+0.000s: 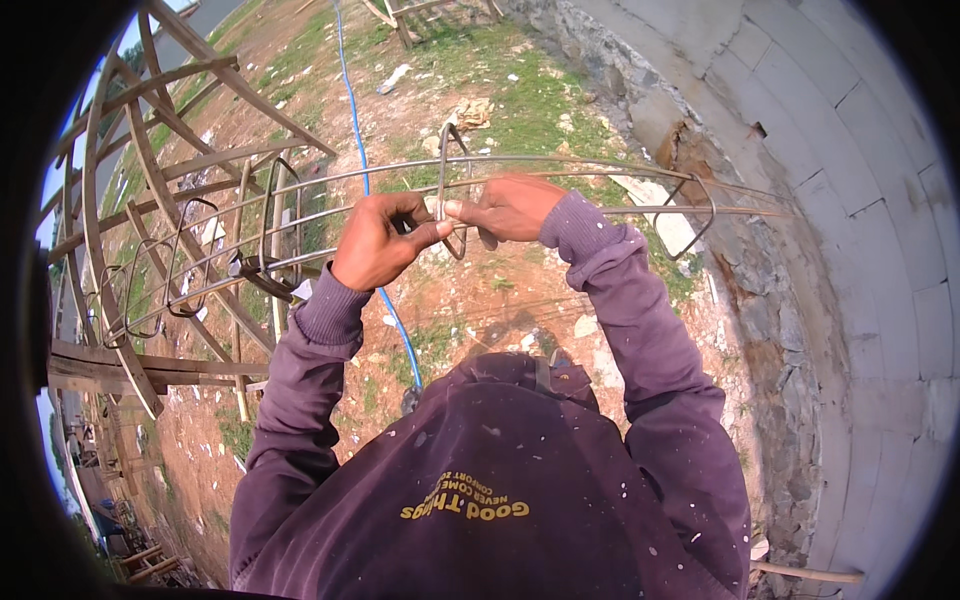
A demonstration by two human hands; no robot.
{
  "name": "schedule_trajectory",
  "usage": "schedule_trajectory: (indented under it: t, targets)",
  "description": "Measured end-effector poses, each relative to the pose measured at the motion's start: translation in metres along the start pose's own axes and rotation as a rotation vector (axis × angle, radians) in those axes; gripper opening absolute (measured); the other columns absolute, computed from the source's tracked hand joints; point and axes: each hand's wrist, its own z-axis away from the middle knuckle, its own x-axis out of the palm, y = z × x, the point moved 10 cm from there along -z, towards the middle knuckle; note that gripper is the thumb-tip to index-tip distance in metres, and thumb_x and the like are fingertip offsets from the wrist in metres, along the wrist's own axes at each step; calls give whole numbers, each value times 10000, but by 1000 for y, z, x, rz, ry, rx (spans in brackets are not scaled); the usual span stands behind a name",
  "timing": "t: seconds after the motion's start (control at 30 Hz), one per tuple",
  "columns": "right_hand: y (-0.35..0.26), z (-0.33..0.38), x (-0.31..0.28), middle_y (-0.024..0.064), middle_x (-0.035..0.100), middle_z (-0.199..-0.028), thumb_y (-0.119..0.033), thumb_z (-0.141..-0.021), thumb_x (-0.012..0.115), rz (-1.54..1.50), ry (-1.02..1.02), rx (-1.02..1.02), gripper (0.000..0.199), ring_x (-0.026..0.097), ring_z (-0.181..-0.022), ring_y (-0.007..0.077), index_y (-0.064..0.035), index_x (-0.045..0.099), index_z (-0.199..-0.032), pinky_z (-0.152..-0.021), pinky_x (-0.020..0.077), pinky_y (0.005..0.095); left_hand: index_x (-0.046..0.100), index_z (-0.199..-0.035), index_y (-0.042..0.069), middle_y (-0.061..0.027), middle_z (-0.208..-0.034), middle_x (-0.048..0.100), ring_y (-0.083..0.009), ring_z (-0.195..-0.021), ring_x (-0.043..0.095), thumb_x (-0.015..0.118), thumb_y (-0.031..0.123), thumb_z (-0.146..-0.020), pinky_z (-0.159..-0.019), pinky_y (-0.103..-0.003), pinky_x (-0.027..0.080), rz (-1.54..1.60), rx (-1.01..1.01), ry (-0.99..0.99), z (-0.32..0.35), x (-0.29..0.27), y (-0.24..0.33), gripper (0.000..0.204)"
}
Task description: The person assembles a cylindrical rebar cage by tying intersecting vertical and horizontal steel bars with wire. They use pliers to twist and secure the wire at multiple junctions, then reposition the cage and continue tying additional intersections.
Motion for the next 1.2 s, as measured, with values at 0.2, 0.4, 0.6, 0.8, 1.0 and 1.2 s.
schedule_trajectory:
  t: [0.2, 0.4, 0.6, 0.8, 1.0, 1.2]
  targets:
    - [-73, 119, -47, 77, 565, -693, -257, -839, 730, 210, 1147, -544, 249, 530, -608, 295, -56, 654, -713, -599, 445, 422, 675, -739, 18, -138, -674, 653, -315, -635, 651, 778, 286, -781, -606, -407, 491, -39, -93, -42, -4, -1, -7, 291]
    - [-34, 78, 10, 53, 553, -718, -68, -802, 713, 86, 979, -286, 522, 565, -602, 228, -164, 637, -1310, -535, 439, 377, 669, -730, 19, -139, -656, 643, -332, -621, 635, 762, 282, -794, -593, -416, 480, -71, -83, -60, -13, 2, -20, 287]
    - [-39, 95, 39, 58, 640, -945, 17, -746, 675, 205, 1254, -492, 555, 630, -724, 251, -168, 659, -1269, -601, 500, 385, 657, -701, 10, -92, -550, 555, -193, -517, 517, 769, 256, -806, -506, -356, 400, -46, -25, -29, -8, 5, -18, 290]
    - [-41, 77, 45, 104, 651, -1161, 87, -697, 634, 249, 1163, -406, 560, 664, -855, 288, -105, 661, -1222, -681, 534, 378, 671, -709, 4, -133, -545, 560, -249, -474, 539, 758, 273, -798, -493, -379, 412, -37, 50, 15, -8, -4, -8, 297]
    - [-59, 97, 36, -38, 666, -990, -100, -754, 758, 403, 1276, -198, 385, 532, -796, 178, -168, 730, -1132, -798, 399, 342, 674, -717, 3, -141, -582, 586, -275, -520, 589, 755, 243, -790, -526, -375, 445, 30, 64, 21, -10, -11, 2, 264]
    - [-64, 100, 29, -10, 666, -903, -112, -788, 758, 385, 1277, -175, 337, 590, -833, 186, -154, 735, -1122, -789, 422, 374, 667, -706, 3, -146, -589, 595, -293, -531, 599, 757, 250, -790, -526, -381, 450, 17, 48, 16, -11, -16, 7, 276]
